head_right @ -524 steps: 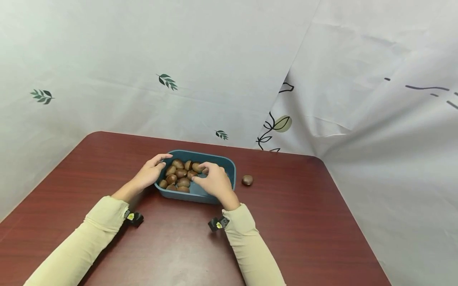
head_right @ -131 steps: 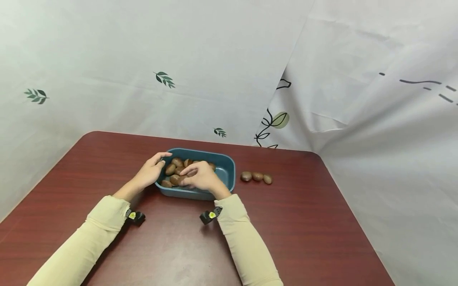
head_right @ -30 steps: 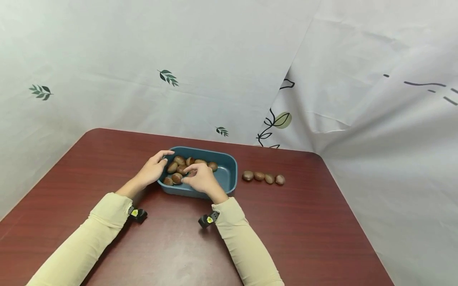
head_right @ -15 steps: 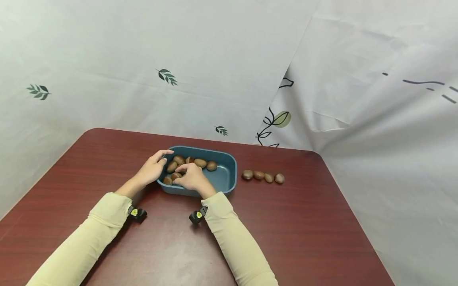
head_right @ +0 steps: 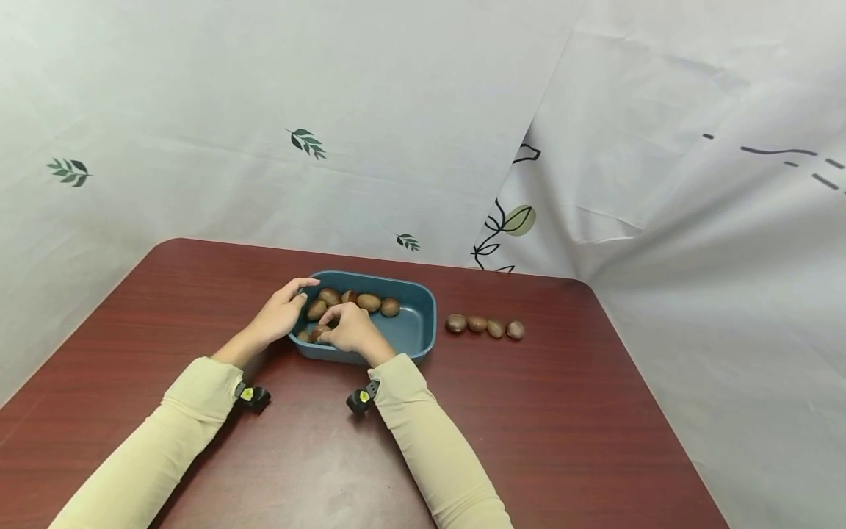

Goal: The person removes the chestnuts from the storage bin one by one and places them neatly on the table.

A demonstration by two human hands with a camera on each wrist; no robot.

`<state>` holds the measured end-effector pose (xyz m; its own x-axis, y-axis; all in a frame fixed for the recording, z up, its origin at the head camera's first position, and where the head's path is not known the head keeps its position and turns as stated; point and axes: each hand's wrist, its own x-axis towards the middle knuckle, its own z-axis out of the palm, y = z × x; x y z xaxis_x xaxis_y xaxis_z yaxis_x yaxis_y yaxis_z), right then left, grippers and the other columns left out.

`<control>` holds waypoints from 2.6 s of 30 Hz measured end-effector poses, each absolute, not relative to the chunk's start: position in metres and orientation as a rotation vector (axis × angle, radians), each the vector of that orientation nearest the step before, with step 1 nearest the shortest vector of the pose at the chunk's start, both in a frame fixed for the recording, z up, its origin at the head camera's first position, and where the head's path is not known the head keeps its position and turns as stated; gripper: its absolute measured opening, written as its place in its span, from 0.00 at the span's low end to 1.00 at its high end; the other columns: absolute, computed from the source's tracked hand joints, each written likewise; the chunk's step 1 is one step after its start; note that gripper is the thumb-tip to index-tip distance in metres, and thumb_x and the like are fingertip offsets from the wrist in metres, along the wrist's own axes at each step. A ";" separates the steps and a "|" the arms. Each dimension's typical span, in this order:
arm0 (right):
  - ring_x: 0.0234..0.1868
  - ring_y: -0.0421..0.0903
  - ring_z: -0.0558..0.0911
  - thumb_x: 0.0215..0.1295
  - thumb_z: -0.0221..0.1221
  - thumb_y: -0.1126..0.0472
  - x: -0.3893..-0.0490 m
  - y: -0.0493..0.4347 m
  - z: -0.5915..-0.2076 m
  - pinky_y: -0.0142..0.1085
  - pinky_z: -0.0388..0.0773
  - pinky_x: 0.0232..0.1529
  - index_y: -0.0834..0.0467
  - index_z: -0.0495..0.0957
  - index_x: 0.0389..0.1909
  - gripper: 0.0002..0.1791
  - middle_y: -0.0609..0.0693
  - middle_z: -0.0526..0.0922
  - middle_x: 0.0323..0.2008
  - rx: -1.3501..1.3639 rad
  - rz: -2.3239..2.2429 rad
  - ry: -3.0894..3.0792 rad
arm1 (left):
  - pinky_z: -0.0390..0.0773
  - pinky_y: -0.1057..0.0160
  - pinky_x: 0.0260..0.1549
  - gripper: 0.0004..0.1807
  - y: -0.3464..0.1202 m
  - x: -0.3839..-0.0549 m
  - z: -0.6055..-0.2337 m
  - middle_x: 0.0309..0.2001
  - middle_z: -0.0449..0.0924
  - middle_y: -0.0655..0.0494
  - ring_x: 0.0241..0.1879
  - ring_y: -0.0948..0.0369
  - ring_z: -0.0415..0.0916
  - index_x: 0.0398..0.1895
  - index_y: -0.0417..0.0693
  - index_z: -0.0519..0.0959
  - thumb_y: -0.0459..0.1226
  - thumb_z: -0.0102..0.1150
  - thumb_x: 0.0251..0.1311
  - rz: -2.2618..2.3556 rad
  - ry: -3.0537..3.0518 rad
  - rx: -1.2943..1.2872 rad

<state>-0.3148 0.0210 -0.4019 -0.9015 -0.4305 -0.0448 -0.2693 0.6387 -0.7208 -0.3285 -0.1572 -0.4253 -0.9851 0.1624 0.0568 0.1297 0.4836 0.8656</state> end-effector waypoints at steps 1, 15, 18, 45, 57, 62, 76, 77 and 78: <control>0.27 0.39 0.76 0.60 0.68 0.66 -0.315 0.021 -0.402 0.30 0.72 0.29 0.58 0.86 0.39 0.07 0.48 0.85 0.34 -0.576 -1.123 2.638 | 0.63 0.57 0.26 0.23 -0.157 -0.329 -0.425 0.29 0.65 0.48 0.17 0.59 0.55 0.72 0.49 0.64 0.37 0.33 0.79 1.557 2.678 0.264; 0.26 0.39 0.79 0.59 0.68 0.67 -0.315 0.027 -0.402 0.29 0.75 0.26 0.59 0.86 0.40 0.08 0.52 0.85 0.31 -0.604 -1.174 2.702 | 0.62 0.56 0.30 0.22 -0.156 -0.328 -0.424 0.35 0.68 0.45 0.20 0.57 0.56 0.72 0.51 0.65 0.36 0.33 0.78 1.551 2.679 0.238; 0.27 0.40 0.79 0.60 0.67 0.67 -0.315 0.027 -0.402 0.30 0.75 0.27 0.58 0.86 0.40 0.08 0.52 0.85 0.32 -0.609 -1.178 2.676 | 0.62 0.56 0.29 0.23 -0.157 -0.328 -0.424 0.35 0.68 0.44 0.20 0.56 0.56 0.72 0.51 0.64 0.37 0.33 0.79 1.545 2.673 0.243; 0.35 0.63 0.85 0.64 0.64 0.69 -0.297 0.190 -0.364 0.48 0.83 0.34 0.69 0.80 0.52 0.16 0.66 0.85 0.44 -0.289 -1.643 2.777 | 0.61 0.46 0.50 0.23 -0.160 -0.329 -0.426 0.72 0.60 0.40 0.58 0.45 0.64 0.71 0.48 0.65 0.35 0.33 0.78 1.595 2.666 0.268; 0.33 0.42 0.87 0.67 0.62 0.64 -0.294 0.299 -0.393 0.32 0.82 0.31 0.67 0.78 0.58 0.20 0.67 0.82 0.49 0.346 -1.678 2.879 | 0.61 0.47 0.50 0.23 -0.157 -0.331 -0.426 0.71 0.62 0.40 0.56 0.45 0.65 0.71 0.48 0.65 0.35 0.33 0.78 1.584 2.666 0.265; 0.29 0.34 0.85 0.66 0.62 0.67 -0.297 0.324 -0.405 0.30 0.82 0.28 0.70 0.76 0.58 0.21 0.54 0.85 0.38 0.554 -1.799 2.804 | 0.61 0.47 0.48 0.23 -0.157 -0.330 -0.426 0.70 0.62 0.39 0.54 0.45 0.65 0.71 0.48 0.65 0.35 0.33 0.78 1.582 2.666 0.265; 0.25 0.34 0.82 0.65 0.61 0.68 -0.301 0.338 -0.420 0.30 0.81 0.26 0.72 0.75 0.58 0.21 0.43 0.81 0.26 0.640 -1.741 2.751 | 0.62 0.45 0.52 0.22 -0.157 -0.330 -0.426 0.73 0.59 0.41 0.61 0.45 0.63 0.71 0.49 0.66 0.36 0.34 0.78 1.586 2.670 0.262; 0.25 0.34 0.82 0.65 0.62 0.68 -0.301 0.339 -0.420 0.30 0.81 0.26 0.72 0.75 0.58 0.21 0.42 0.81 0.26 0.641 -1.737 2.756 | 0.62 0.45 0.52 0.22 -0.157 -0.330 -0.426 0.73 0.59 0.41 0.61 0.45 0.63 0.71 0.49 0.66 0.36 0.34 0.78 1.588 2.671 0.261; 0.24 0.34 0.82 0.65 0.62 0.68 -0.301 0.339 -0.421 0.30 0.81 0.26 0.71 0.76 0.58 0.21 0.42 0.81 0.26 0.645 -1.731 2.759 | 0.62 0.45 0.52 0.22 -0.157 -0.330 -0.426 0.73 0.59 0.41 0.61 0.45 0.63 0.71 0.49 0.66 0.36 0.34 0.78 1.591 2.672 0.261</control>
<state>-0.3014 0.3388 -0.4206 -0.9093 0.4128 -0.0532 0.2275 0.3858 -0.8941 -0.3299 -0.1574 -0.4257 -0.9858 0.1538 0.0670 0.1322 0.4664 0.8746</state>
